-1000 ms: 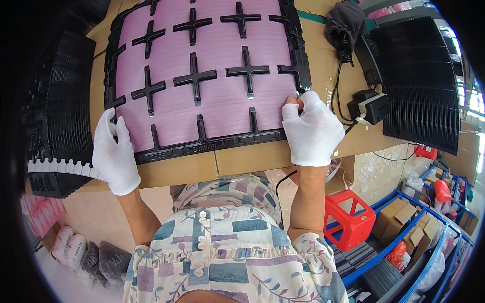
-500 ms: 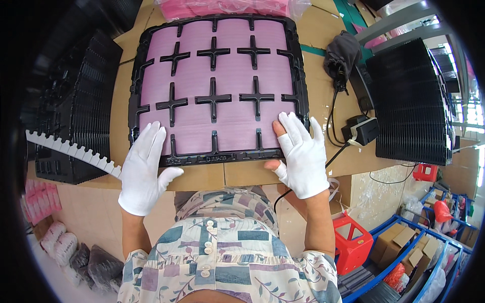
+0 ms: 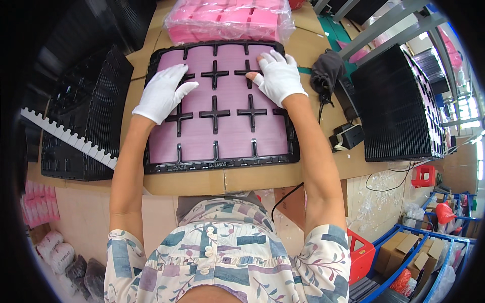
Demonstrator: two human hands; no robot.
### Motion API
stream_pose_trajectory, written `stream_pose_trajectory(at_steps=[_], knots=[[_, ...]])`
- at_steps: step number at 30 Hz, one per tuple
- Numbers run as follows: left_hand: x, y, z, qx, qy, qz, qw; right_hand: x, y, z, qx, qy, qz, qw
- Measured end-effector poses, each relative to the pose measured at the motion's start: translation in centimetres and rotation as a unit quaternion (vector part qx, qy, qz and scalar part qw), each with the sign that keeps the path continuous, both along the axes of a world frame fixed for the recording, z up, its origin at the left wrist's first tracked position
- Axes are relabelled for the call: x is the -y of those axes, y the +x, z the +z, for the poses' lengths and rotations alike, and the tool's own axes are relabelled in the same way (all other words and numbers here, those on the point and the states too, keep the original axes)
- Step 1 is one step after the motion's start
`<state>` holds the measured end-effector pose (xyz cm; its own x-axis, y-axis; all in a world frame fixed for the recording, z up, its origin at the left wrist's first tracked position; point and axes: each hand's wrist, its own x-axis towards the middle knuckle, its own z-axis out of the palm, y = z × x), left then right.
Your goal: Assembling black plastic components using foam padding and a white plastic guide strip.
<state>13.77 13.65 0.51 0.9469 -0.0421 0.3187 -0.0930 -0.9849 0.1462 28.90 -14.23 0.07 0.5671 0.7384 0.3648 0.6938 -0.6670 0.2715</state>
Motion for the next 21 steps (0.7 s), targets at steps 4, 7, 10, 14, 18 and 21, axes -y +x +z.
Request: stream_pose_trajectory(at_steps=[4,7,10,14,18,21], knots=[[-0.6,0.7,-1.4,0.013,0.016,0.015,1.000,0.2,1.2,-0.7,-0.061,0.026,-0.030,0.997],[-0.1,0.1,-1.0,-0.004,0.022,0.081,0.996,0.1,1.0,-1.0,-0.056,0.016,-0.070,0.996],[-0.9,0.8,-1.2,-0.024,0.031,0.101,0.994,0.2,1.5,-1.2,-0.038,0.032,-0.069,0.996],[-1.1,1.2,-0.7,-0.046,0.066,0.122,0.989,0.9,2.6,-1.3,-0.029,0.074,-0.062,0.995],[-2.5,1.3,-1.9,-0.028,0.073,0.145,0.986,0.7,2.0,-1.8,-0.036,0.065,-0.084,0.994],[-1.9,1.2,-1.8,-0.012,0.098,0.149,0.984,0.8,1.6,-1.2,0.004,0.099,-0.059,0.993]])
